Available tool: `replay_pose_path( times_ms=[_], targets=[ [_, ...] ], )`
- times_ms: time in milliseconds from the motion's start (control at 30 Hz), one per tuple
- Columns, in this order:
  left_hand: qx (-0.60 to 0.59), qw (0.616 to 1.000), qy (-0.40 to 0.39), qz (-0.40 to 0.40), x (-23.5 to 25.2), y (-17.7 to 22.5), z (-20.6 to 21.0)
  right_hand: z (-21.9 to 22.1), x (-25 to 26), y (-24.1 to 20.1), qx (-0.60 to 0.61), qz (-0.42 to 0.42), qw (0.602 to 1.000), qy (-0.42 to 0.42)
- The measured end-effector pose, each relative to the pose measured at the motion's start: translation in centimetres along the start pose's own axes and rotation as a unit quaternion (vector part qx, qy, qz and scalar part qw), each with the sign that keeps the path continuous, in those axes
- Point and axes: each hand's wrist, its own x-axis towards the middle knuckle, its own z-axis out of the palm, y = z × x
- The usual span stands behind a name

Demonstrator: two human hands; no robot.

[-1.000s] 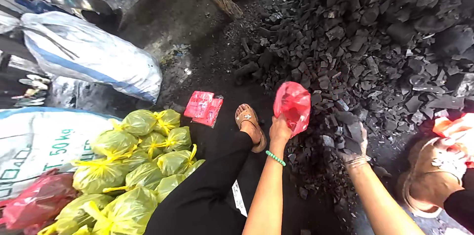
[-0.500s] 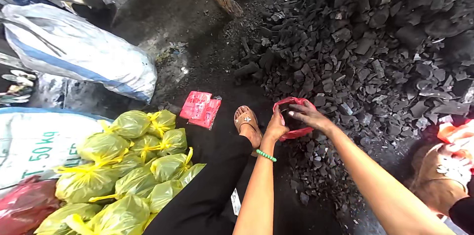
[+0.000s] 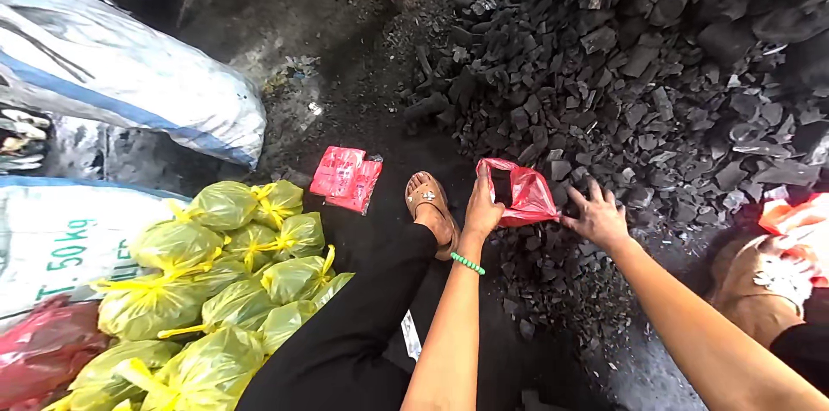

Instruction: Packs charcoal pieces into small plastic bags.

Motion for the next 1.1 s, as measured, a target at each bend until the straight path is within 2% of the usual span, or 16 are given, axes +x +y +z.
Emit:
replay_pose_path(
  times_ms=[67,133,233,300,367,400,467,533,600,667,767,867,1000,1100],
  targets=[
    [0.032,0.999,-0.016,-0.009,-0.5,-0.8,0.3,0.6,-1.4,0.3,-0.019,-0.005,1.000,-0.007],
    [-0.004,1.000,0.016,0.003,-1.6,-2.6,1.6,1.1,-2.7,-0.1,-0.039,-0.013,0.999,-0.030],
    [-0.138,0.976,0.169,0.000,-4.8,-4.5,4.7,1.9,-4.6,-0.6,-0.059,-0.051,0.996,-0.047],
    [-0.204,0.942,0.255,-0.083,-6.9,-4.5,7.1,1.6,-6.0,-1.3,-0.058,-0.071,0.992,-0.087],
    [-0.231,0.916,0.273,-0.182,-7.8,-4.7,9.5,0.3,-6.8,-1.5,-0.024,-0.083,0.987,-0.138],
    [-0.232,0.909,0.261,-0.227,-7.9,-4.6,10.6,-0.2,-7.0,-0.9,0.025,-0.092,0.988,-0.118],
    [-0.231,0.900,0.210,-0.303,-8.1,-4.1,12.3,-0.3,-6.9,1.6,0.149,-0.071,0.986,0.029],
    [-0.224,0.897,0.160,-0.347,-7.7,-3.4,13.1,-0.4,-6.5,4.1,0.224,0.076,0.958,0.164],
    [-0.213,0.894,0.120,-0.376,-6.8,-2.6,13.3,0.4,-5.6,6.1,0.271,0.259,0.908,0.188],
    [-0.182,0.896,0.099,-0.394,-5.9,-1.9,13.6,2.2,-5.1,6.2,0.283,0.327,0.891,0.136],
    [-0.124,0.919,0.081,-0.366,-6.9,0.2,14.0,4.0,-5.4,2.3,0.239,0.326,0.912,0.071],
    [-0.083,0.940,0.051,-0.327,-7.6,2.2,14.8,4.6,-6.2,-0.6,0.259,0.302,0.913,0.089],
    [-0.106,0.957,0.055,-0.263,-7.2,3.9,17.1,6.3,-7.2,-0.8,0.343,0.194,0.903,0.172],
    [-0.087,0.973,0.021,-0.212,-7.7,5.8,17.6,6.8,-7.3,1.1,0.442,0.149,0.868,0.169]
  ],
)
